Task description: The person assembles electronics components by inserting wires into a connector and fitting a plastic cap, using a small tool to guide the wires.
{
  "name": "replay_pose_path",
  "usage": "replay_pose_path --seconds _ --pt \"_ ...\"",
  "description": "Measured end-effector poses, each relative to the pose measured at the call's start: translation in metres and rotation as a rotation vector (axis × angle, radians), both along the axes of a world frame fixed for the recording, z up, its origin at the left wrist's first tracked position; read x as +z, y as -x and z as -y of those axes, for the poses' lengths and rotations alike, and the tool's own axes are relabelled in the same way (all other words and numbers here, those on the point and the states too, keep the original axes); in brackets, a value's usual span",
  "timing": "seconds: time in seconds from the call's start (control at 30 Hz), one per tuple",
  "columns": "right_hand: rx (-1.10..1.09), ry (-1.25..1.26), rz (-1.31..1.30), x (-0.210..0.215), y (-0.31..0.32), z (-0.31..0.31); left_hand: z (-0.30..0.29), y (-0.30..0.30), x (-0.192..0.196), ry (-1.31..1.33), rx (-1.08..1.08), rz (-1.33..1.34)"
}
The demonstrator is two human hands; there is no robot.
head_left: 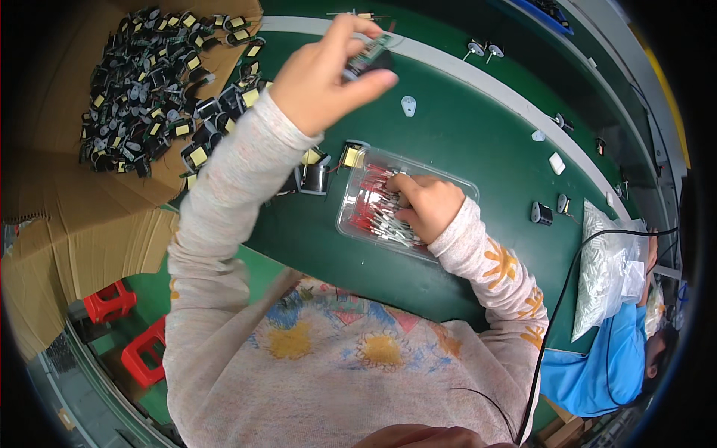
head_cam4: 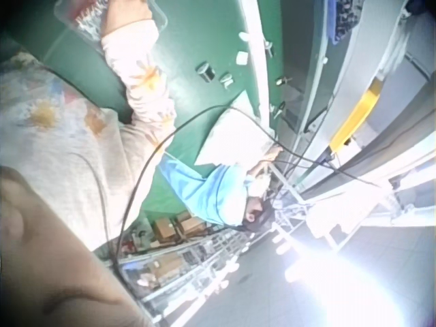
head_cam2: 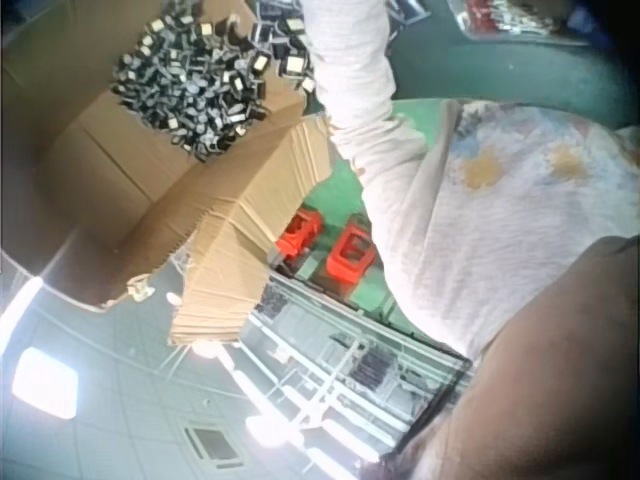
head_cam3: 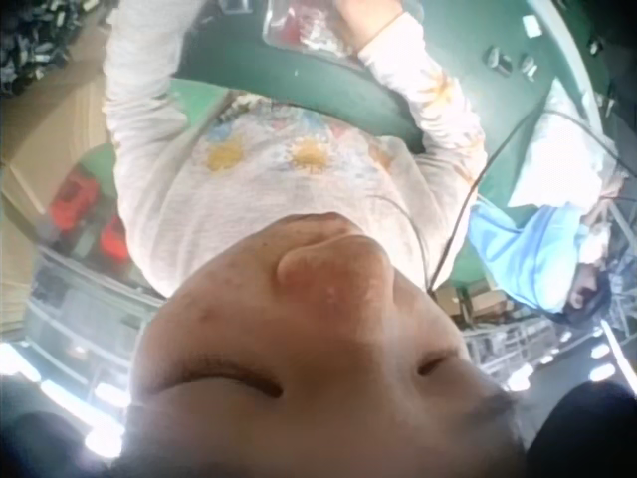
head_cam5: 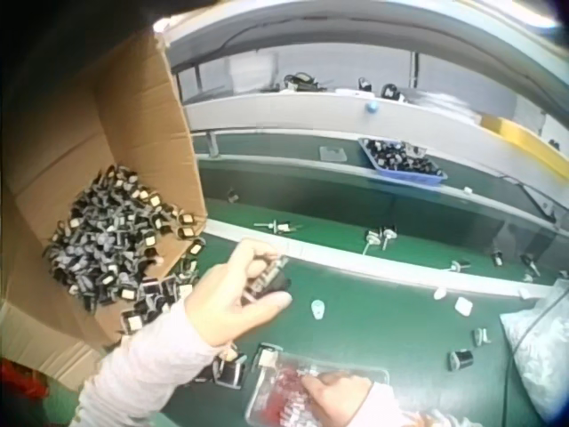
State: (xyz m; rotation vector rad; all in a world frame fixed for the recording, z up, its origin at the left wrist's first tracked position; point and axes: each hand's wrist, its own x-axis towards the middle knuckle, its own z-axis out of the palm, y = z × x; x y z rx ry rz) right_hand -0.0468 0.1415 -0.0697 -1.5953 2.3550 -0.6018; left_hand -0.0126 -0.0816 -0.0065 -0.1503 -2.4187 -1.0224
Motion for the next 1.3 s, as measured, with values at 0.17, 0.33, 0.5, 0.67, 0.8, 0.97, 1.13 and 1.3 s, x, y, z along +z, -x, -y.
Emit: replay_pose_path --seconds 0.17,0.33,0.5,0.67,0.8,0.97,1.13,1.3 --pt "-0.043 -0.041 -0.095 0.009 -0.003 0.001 -0.031 0.020 -0.002 -0.144 -0.060 -0.149" --pt "-0.021 -0.025 -0.195 0.003 -0.007 0.002 -0.044 0.018 -0.001 -0.341 -0.075 0.057" --pt "-0.030 0.013 0.122 -0.001 0.011 -0.002 -0.040 0.009 0.010 -0.250 -0.213 0.097" --pt "-0.034 0.143 0.366 0.012 0.015 -0.002 -0.033 0.000 0.023 -0.039 -0.188 -0.060" --pt "-0.038 0.050 0.021 0.006 -0.001 -0.001 -0.033 -0.002 0.026 -0.072 -0.184 -0.067" --pt "-0.049 0.008 -0.019 0.008 -0.004 0.000 -0.032 0.000 0.027 0.000 -0.192 -0.103" --pt "-0.085 0.246 0.378 0.030 0.012 -0.010 -0.037 -0.007 0.029 -0.238 -0.108 -0.042" --pt "-0.147 0.930 0.712 0.070 0.021 -0.040 -0.036 -0.008 0.030 -0.094 -0.164 -0.048"
